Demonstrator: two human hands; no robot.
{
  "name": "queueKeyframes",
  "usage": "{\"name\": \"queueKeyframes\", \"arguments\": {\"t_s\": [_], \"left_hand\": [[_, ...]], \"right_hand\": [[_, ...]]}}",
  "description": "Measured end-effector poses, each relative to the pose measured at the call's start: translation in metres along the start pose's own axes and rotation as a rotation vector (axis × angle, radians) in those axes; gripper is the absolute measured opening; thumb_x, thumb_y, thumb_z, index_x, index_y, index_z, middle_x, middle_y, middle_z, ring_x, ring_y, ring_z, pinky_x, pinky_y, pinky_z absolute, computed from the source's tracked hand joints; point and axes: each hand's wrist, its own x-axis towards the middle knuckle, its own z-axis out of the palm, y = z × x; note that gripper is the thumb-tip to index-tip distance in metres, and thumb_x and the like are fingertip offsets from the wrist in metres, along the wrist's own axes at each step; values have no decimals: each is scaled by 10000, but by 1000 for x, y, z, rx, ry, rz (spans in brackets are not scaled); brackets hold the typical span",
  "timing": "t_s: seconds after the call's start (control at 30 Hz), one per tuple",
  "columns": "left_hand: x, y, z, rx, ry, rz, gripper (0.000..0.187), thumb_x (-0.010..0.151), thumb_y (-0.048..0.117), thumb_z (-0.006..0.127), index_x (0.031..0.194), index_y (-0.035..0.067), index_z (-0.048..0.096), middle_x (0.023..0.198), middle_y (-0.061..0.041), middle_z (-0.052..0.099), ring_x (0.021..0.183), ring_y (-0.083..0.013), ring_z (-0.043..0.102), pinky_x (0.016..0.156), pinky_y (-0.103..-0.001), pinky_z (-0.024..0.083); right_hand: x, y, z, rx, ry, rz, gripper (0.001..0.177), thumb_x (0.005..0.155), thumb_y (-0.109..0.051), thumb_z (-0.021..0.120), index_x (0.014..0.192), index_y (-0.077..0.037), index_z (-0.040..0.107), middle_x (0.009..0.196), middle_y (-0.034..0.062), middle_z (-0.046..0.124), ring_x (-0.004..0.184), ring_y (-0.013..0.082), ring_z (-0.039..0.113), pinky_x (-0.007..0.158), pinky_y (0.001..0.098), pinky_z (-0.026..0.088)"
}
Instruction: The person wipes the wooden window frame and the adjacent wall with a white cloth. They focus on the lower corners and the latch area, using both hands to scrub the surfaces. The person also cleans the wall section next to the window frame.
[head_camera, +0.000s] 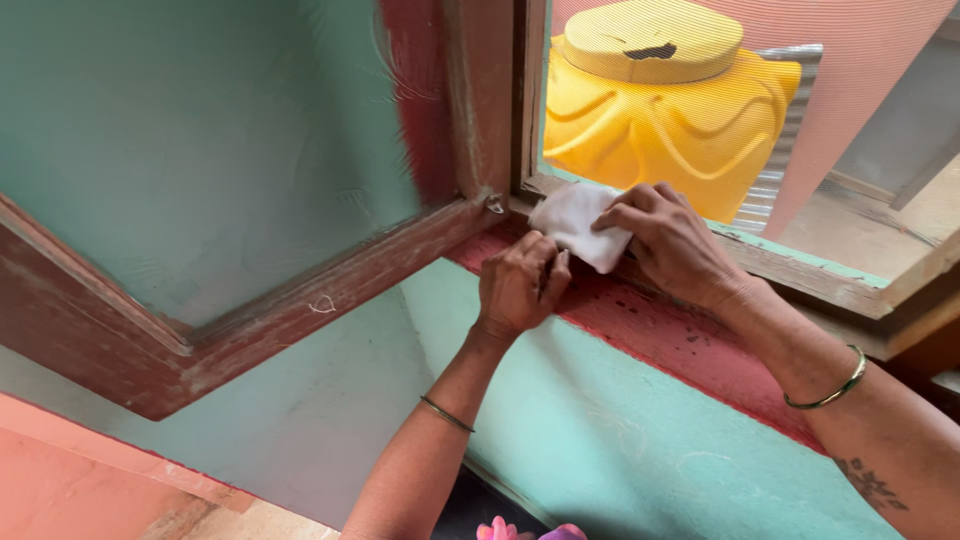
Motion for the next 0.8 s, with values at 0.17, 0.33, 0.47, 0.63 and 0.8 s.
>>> {"name": "queueKeyframes", "arguments": {"t_s": [0.17, 0.33, 0.47, 0.63, 0.8], "left_hand": [[-1, 3, 1, -14, -24, -66, 139, 949, 160, 634, 868, 53, 596, 829, -105, 622, 691, -323, 646, 597, -421, 508], [-2, 5, 3, 20, -17, -82, 192, 971, 159, 638, 829, 54, 562, 799, -99, 600, 661, -314, 621, 588, -420, 489], [-3, 6, 4, 16, -4, -58, 164, 964, 152, 624, 841, 65, 559, 819, -94, 605, 676, -316, 625, 595, -426, 487], [-2, 6, 5, 35, 0, -75, 166, 967, 157, 633, 848, 64, 565, 810, -94, 596, 665, -313, 618, 587, -423, 478], [-3, 6, 6, 7, 14, -86, 191, 966, 155, 641, 819, 69, 555, 795, -86, 584, 650, -299, 609, 584, -408, 477]], "right_hand": [[-9, 3, -14, 49, 215, 74, 246, 927, 7, 632, 1149, -73, 701, 1162, 128, 666, 1110, 314, 604, 958, 448, 514], [-10, 8, 4, -118, 135, -18, 343, 805, -6, 647, 1128, -96, 720, 1210, 150, 667, 1071, 339, 607, 924, 448, 513], [-13, 7, 7, -68, -11, 94, 348, 791, 41, 636, 1092, -115, 715, 1153, 107, 685, 1047, 314, 619, 914, 444, 503], [-15, 4, 5, -19, 192, 85, 320, 856, 68, 597, 1119, -88, 691, 1168, 114, 666, 1098, 305, 611, 956, 447, 488], [-14, 4, 14, -137, 137, -4, 282, 804, -9, 625, 1062, -84, 709, 1120, 131, 676, 1037, 321, 604, 884, 465, 470]]}}
